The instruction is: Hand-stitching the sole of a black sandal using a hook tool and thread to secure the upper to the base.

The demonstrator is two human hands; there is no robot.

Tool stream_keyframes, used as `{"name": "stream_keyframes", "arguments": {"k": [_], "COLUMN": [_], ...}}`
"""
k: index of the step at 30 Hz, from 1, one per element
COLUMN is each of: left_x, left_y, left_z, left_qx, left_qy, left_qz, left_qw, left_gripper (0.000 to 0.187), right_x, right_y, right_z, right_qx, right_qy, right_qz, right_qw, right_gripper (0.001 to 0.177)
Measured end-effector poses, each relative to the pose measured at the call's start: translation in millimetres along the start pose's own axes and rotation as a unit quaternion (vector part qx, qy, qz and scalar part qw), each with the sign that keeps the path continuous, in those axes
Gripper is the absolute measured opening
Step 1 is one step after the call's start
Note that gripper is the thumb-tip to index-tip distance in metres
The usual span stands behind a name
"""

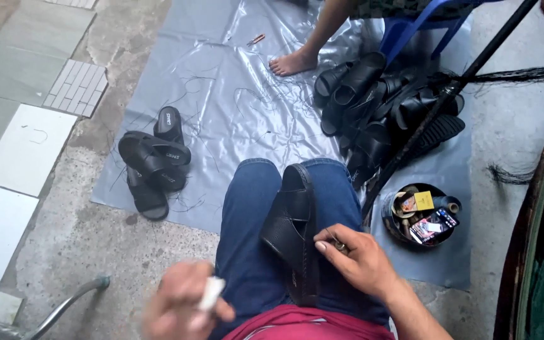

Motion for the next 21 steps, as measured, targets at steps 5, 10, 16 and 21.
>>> {"name": "stream_keyframes", "arguments": {"k": [5,10,16,21], "left_x": [-40.3,-44.9,-41.5,-51.3], "left_y": [63.4,74.8,70.4,72.3], "left_z": [8.8,15.4,23.8,19.4], "left_qx": [-0.203,-0.234,-0.262,-0.233], "left_qy": [-0.4,-0.347,-0.319,-0.276], "left_qz": [0.599,0.651,0.66,0.73], "left_qw": [0.664,0.633,0.627,0.579], "left_gripper": [0.055,0.043,0.031,0.028], "right_x": [2.9,5.7,11.7,14.0], "right_y": [-12.5,-18.8,-20.2,-21.6], "right_z": [-5.9,-7.2,-7.6,-11.4], "right_qx": [0.058,0.028,-0.007,-0.042], "right_qy": [-0.015,-0.038,-0.081,-0.099], "right_qz": [0.033,0.05,0.048,0.047], "right_qw": [0.998,0.998,0.996,0.993], "right_gripper": [0.013,0.013,0.013,0.011]}}
Point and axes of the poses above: each hand's wrist, its own z-axis towards the middle knuckle, its own x-axis out of the palm, y = z × x, the point moved 2 cm from there along z, towards the middle knuckle, and after that the axes turned 10 degrees about -y, right-handed, at the moved point
